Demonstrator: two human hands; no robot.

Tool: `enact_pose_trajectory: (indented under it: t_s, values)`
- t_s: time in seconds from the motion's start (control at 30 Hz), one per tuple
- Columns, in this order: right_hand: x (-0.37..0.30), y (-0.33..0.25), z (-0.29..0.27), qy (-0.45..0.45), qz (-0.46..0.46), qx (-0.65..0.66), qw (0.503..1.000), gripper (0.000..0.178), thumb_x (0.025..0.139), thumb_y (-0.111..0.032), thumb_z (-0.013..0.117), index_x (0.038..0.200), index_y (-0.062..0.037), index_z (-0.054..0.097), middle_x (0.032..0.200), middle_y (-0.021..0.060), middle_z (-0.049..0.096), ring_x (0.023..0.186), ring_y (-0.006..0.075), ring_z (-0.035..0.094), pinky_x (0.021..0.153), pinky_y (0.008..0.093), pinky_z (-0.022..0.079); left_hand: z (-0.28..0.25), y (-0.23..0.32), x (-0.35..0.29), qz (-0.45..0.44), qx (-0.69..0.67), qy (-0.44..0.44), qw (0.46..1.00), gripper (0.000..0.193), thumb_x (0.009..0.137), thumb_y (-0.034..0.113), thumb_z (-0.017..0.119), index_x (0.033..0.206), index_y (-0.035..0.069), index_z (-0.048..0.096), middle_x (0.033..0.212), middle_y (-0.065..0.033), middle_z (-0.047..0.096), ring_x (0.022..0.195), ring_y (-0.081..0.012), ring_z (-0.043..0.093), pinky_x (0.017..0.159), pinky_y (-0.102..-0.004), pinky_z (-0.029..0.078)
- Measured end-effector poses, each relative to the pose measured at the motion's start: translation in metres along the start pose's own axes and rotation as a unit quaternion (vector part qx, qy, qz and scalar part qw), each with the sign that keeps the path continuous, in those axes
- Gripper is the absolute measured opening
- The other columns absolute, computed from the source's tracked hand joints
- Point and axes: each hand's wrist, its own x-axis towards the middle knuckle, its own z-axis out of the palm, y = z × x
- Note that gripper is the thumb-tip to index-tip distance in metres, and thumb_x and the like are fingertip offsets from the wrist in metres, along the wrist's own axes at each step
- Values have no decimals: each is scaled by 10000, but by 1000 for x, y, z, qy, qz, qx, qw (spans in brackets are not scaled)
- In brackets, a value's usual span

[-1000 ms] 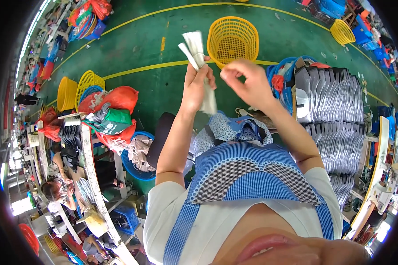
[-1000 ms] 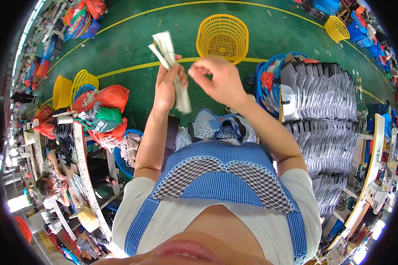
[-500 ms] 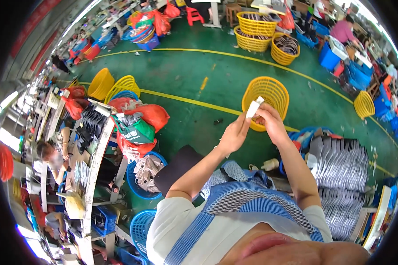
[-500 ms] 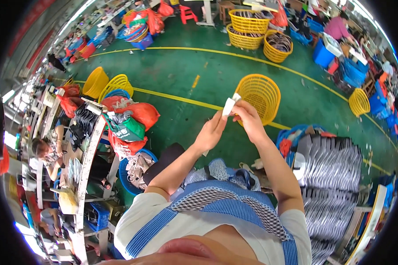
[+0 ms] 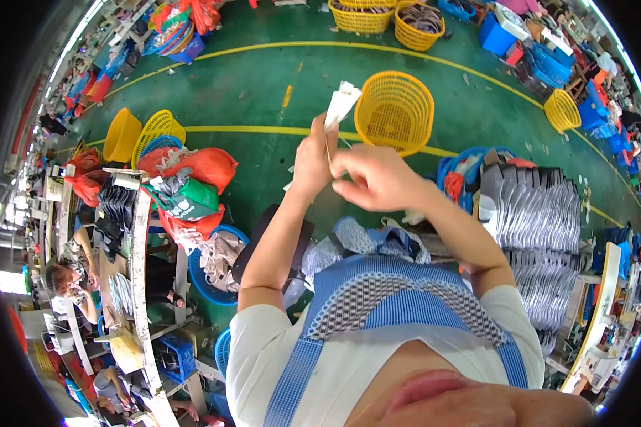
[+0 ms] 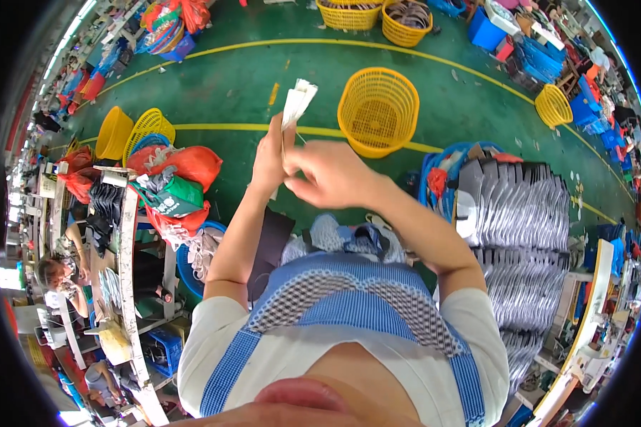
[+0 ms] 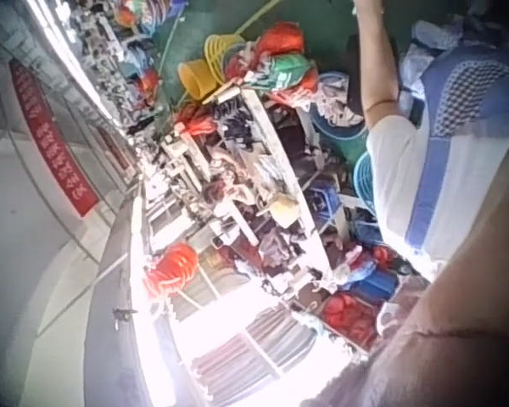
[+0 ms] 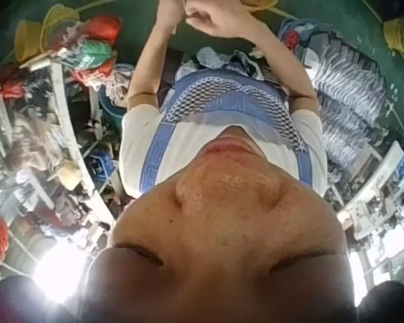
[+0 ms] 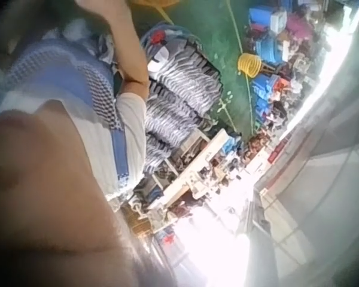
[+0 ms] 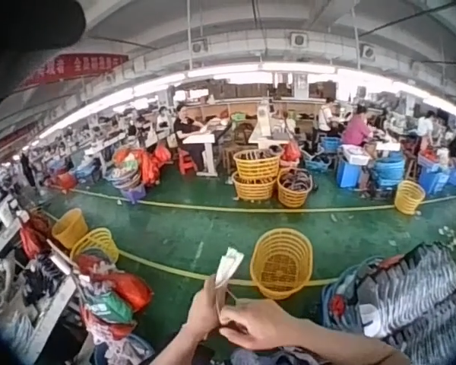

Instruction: The worker is assembling shoe upper components by attaching white strips to them in a factory setting.

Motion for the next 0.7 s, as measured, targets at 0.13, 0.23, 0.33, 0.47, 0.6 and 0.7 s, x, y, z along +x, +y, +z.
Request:
enact_pose_trajectory:
  t_s: [0.13,0.23,0.33,0.47,0.6,0.7]
  values:
    - [-28,32,-5,149,173,185,956,238,836,-212,651,705,-61,522,639,20,517,659,178,551,639,302,442,-17,-4,7,-258,-551,-82,789,218,995,208,456,1123,40,511,658,57,365,539,-36,301,471,-194,266]
    - [-40,49,-23,246,153,813,506,341,893,-285,523,965,39,600,831,85,613,844,211,571,888,356,421,-16,1,-2,-232,-598,-94,761,218,984,185,476,1137,32,504,694,29,399,550,-42,335,474,-199,285]
    - [-44,56,-14,278,141,860,405,393,899,-212,512,1156,85,523,1034,152,615,975,243,578,1008,380,388,-7,-1,-1,-213,-648,-123,721,272,977,219,452,1156,18,495,713,14,411,545,-53,341,471,-201,291]
    - [-29,69,-5,379,189,729,538,389,928,-133,508,1211,130,466,1242,196,557,1173,269,538,1060,373,377,6,11,6,-201,-706,-149,662,362,972,286,410,1188,10,498,699,23,392,532,-57,323,458,-202,277]
    - [-17,99,28,432,243,227,838,340,915,-149,585,1170,76,559,1042,102,631,926,150,619,847,281,501,16,29,-2,-220,-643,-160,716,361,976,329,434,1126,24,556,646,45,373,487,-39,301,424,-196,249]
    - [-30,106,32,336,315,349,816,415,925,-183,578,1261,51,506,1121,110,605,982,162,601,842,298,491,20,21,-8,-267,-628,-180,709,335,971,335,448,1080,48,582,617,55,367,465,-32,290,410,-195,242]
